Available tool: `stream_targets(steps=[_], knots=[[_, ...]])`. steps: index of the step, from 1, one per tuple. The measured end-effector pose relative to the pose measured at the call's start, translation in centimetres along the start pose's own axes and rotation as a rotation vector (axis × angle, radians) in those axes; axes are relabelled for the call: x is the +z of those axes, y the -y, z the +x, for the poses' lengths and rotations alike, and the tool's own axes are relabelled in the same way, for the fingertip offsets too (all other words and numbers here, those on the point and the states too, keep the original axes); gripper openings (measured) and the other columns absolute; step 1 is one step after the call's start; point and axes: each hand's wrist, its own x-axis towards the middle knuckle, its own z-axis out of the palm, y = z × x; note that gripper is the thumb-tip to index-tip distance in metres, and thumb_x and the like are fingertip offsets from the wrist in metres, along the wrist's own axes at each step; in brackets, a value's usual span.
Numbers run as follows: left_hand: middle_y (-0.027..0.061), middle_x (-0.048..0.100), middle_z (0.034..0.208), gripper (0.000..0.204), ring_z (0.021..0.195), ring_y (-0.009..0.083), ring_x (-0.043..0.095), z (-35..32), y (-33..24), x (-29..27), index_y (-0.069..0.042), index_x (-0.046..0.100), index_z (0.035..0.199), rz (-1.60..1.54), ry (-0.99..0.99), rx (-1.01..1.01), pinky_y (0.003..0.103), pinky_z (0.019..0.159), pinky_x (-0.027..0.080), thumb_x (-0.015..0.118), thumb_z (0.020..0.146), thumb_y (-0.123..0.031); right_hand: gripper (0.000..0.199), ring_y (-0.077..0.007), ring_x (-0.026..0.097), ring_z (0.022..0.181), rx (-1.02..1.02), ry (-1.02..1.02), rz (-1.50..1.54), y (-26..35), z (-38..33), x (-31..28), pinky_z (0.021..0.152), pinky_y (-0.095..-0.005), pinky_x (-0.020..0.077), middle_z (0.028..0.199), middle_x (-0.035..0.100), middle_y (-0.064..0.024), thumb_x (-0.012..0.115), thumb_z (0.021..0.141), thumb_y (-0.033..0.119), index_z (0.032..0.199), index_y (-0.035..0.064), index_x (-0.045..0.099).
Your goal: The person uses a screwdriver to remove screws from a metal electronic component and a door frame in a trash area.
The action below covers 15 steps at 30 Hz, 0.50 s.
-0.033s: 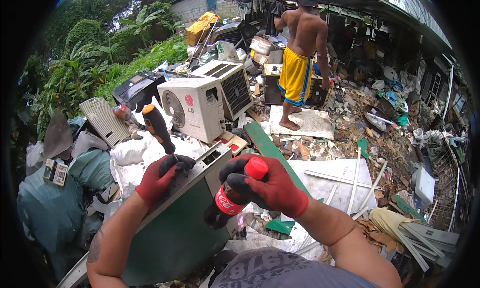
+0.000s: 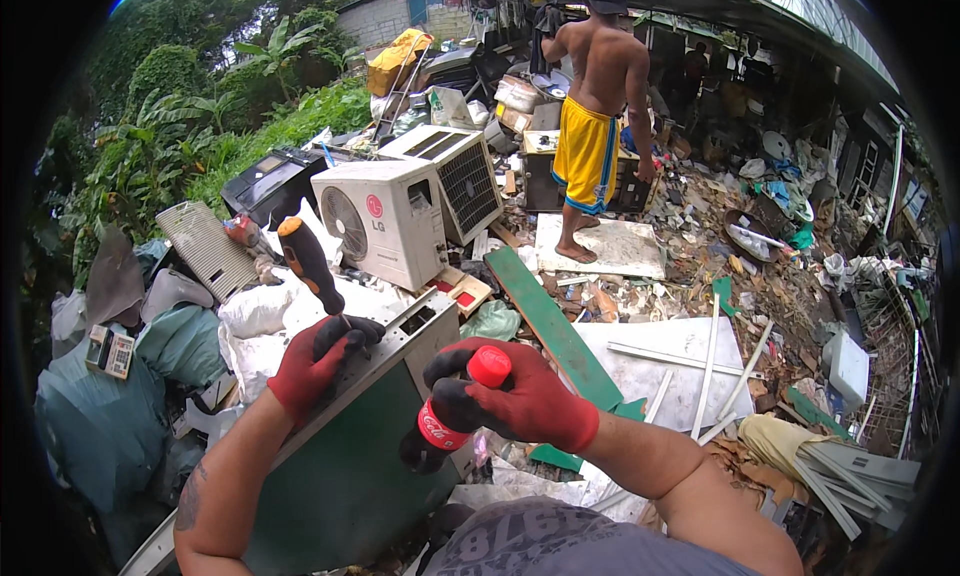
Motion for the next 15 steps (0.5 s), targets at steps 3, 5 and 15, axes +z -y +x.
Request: stream_targets(steps=[3,5,15], knots=[[0.0092,0.07,0.111,0.021,0.107,0.0159,0.063,0.9,0.3,0.3,0.001,0.065,0.113,0.011,0.006,0.031,0.032,0.1,0.046,0.05,0.102,-0.01,0.038,-0.0185,0.065,0.111,0.097,0.065,-0.241,-4.5,-2.4,2.3,0.097,-0.0333,0.052,0.119,0.067,-0.0098,0.071,0.093,0.018,0.126,0.0022,0.06],[0.009,0.07,0.111,0.021,0.107,0.0158,0.063,-0.5,-1.8,0.0,0.001,0.065,0.112,0.052,-0.04,-0.057,0.032,0.1,0.046,0.051,0.103,-0.011,0.042,-0.0205,0.064,0.114,0.171,0.178,-0.27,-7.3,-3.9,5.0,0.099,-0.0352,0.051,0.123,0.065,-0.0107,0.072,0.093,0.02,0.129,0.0037,0.059],[0.0116,0.069,0.106,0.026,0.103,0.0193,0.063,-0.1,-0.9,0.4,0.001,0.065,0.102,0.006,-0.01,-0.015,0.035,0.096,0.048,0.057,0.103,-0.024,0.046,-0.0173,0.062,0.117,0.398,0.297,0.216,-9.5,-8.1,6.3,0.101,-0.0348,0.0494,0.125,0.065,-0.0086,0.073,0.094,0.028,0.13,0.0039,0.059]])
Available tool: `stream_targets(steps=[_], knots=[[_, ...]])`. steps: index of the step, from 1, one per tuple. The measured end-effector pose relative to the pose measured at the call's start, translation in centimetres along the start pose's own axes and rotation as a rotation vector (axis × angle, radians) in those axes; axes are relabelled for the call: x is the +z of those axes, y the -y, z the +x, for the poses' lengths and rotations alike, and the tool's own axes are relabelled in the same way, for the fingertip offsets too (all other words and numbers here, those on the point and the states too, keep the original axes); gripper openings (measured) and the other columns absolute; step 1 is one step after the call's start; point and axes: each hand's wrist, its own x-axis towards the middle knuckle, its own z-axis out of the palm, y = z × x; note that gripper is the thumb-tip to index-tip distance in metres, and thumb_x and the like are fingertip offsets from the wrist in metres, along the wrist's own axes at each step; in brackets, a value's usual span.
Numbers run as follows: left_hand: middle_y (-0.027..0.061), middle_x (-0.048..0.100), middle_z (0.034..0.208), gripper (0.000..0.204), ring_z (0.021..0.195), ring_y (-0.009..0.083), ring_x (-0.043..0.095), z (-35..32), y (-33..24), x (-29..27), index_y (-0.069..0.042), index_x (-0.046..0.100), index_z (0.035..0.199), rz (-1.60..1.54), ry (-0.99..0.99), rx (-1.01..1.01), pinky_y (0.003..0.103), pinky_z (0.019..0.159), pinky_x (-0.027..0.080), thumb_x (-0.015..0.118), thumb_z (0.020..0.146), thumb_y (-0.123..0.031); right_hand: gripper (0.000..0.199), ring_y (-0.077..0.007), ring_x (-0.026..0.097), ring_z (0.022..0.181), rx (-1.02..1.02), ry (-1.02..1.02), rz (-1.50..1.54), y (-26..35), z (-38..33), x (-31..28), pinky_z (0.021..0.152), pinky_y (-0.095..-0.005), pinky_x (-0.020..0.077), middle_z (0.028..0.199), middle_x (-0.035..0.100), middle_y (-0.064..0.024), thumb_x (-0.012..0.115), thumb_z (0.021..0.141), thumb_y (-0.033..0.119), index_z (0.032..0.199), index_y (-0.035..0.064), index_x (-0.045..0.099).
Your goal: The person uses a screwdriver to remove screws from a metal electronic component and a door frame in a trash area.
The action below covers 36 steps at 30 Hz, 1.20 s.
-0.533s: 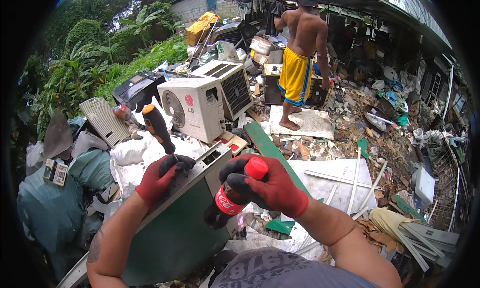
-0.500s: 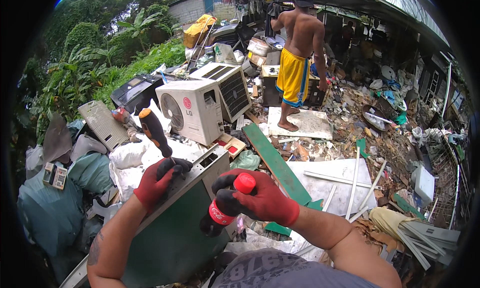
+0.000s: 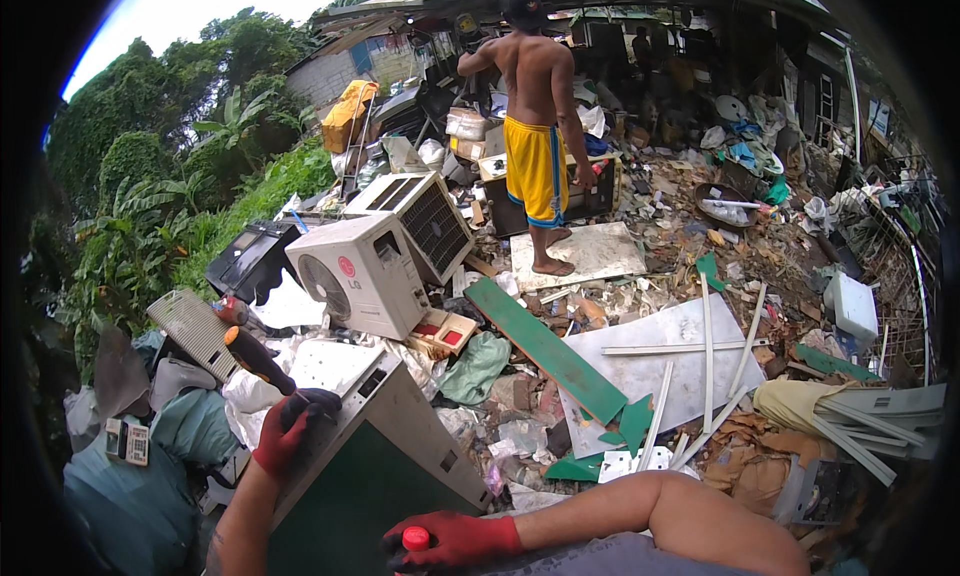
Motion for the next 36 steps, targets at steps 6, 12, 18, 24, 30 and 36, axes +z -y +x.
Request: stream_targets(steps=[6,12,18,24,30,36], knots=[[0.0108,0.07,0.106,0.024,0.103,0.0177,0.063,-0.1,-0.1,1.9,0.001,0.066,0.104,-0.012,0.006,0.037,0.033,0.095,0.048,0.056,0.103,-0.021,0.039,-0.0128,0.062,0.11,-0.14,0.071,-0.146,-1.1,-0.5,-0.1,0.097,-0.0313,0.05,0.116,0.067,-0.0053,0.071,0.097,0.028,0.126,0.0037,0.06],[0.0083,0.072,0.104,0.02,0.098,0.0148,0.065,-2.1,0.8,1.5,0.001,0.066,0.108,0.148,-0.043,-0.027,0.029,0.091,0.049,0.051,0.101,-0.009,0.025,-0.0088,0.059,0.095,-0.21,0.014,-0.122,2.4,-2.0,0.5,0.087,-0.0298,0.0505,0.102,0.066,-0.0014,0.069,0.098,0.023,0.113,0.0039,0.062],[0.011,0.073,0.103,0.023,0.1,0.0181,0.068,-1.5,-0.9,2.8,0.001,0.068,0.106,0.15,0.008,0.002,0.032,0.094,0.05,0.048,0.099,-0.007,0.03,-0.0123,0.065,0.094,-0.496,-0.253,-0.508,7.3,-2.5,-1.4,0.084,-0.0287,0.0522,0.101,0.069,-0.0029,0.074,0.093,0.018,0.117,0.0041,0.063],[0.0111,0.073,0.107,0.025,0.102,0.019,0.068,-2.5,-1.3,3.4,0.0,0.069,0.107,0.109,-0.024,-0.062,0.032,0.095,0.05,0.047,0.098,-0.004,0.032,-0.0095,0.064,0.091,-0.229,-0.306,-0.396,14.0,-2.9,-3.0,0.081,-0.0273,0.0524,0.101,0.07,-0.0025,0.076,0.092,0.02,0.118,0.0046,0.065],[0.0099,0.071,0.106,0.023,0.102,0.0178,0.066,-2.7,-2.0,3.5,0.0,0.067,0.109,0.156,-0.023,0.018,0.031,0.094,0.049,0.047,0.1,-0.007,0.031,-0.0105,0.066,0.097,-0.344,-0.323,-0.529,9.9,-3.0,-3.5,0.086,-0.0291,0.0532,0.107,0.071,-0.003,0.075,0.092,0.021,0.117,0.0039,0.066],[0.011,0.069,0.105,0.018,0.097,0.0182,0.063,-0.2,-1.4,4.1,0.001,0.065,0.104,0.194,-0.043,0.149,0.031,0.089,0.049,0.05,0.1,-0.009,0.022,-0.01,0.064,0.072,-0.155,-0.594,0.148,5.4,-7.0,-10.1,0.065,-0.0266,0.0517,0.085,0.068,-0.0031,0.073,0.094,0.025,0.098,0.0049,0.066]])
